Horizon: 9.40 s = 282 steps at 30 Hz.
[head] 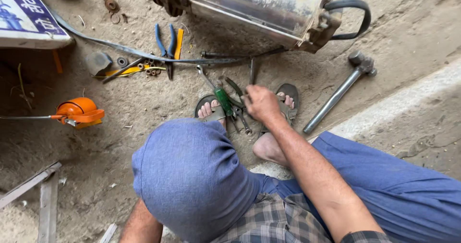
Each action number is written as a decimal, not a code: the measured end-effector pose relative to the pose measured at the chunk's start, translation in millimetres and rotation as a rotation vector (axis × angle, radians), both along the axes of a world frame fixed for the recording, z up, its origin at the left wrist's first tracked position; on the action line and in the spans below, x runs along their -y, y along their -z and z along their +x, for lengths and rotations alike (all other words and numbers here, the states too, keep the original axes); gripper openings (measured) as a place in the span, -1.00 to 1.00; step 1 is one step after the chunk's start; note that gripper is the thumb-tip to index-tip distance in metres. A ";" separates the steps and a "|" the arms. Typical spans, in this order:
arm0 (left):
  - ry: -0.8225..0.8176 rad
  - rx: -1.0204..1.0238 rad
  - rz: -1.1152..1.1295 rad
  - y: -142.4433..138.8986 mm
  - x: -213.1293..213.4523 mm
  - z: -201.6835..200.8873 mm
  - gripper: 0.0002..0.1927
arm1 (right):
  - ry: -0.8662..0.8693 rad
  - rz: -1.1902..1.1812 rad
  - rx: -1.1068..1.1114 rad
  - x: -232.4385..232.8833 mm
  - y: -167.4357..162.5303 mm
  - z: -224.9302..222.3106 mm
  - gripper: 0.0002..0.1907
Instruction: The person sits on the ground working on a cylindrical water pump motor. They use wrenches to loosen and tighten bolts on the pump end covers, reposition the pump, and use a hammer to tap the housing while adjusting the assembly by hand.
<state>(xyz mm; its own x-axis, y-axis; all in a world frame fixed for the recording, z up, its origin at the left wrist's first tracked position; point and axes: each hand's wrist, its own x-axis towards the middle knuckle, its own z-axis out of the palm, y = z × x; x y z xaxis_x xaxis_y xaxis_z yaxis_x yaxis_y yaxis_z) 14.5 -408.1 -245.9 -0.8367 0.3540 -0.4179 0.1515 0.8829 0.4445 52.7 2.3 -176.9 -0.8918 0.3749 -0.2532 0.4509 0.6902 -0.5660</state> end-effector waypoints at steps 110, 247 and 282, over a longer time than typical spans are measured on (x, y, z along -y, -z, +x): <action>0.022 -0.016 0.035 -152.1 -309.6 -260.0 -0.81 | 0.836 -0.629 -0.383 -59.6 -10.0 25.8 -0.58; -0.099 0.210 0.215 -152.6 -334.4 -260.7 -0.62 | 1.021 -0.437 -0.299 -79.0 -25.5 -31.6 -0.30; 0.329 -0.185 -0.250 -147.8 -337.9 -282.9 -0.80 | 0.697 -0.114 0.123 -69.6 -38.2 42.6 -0.68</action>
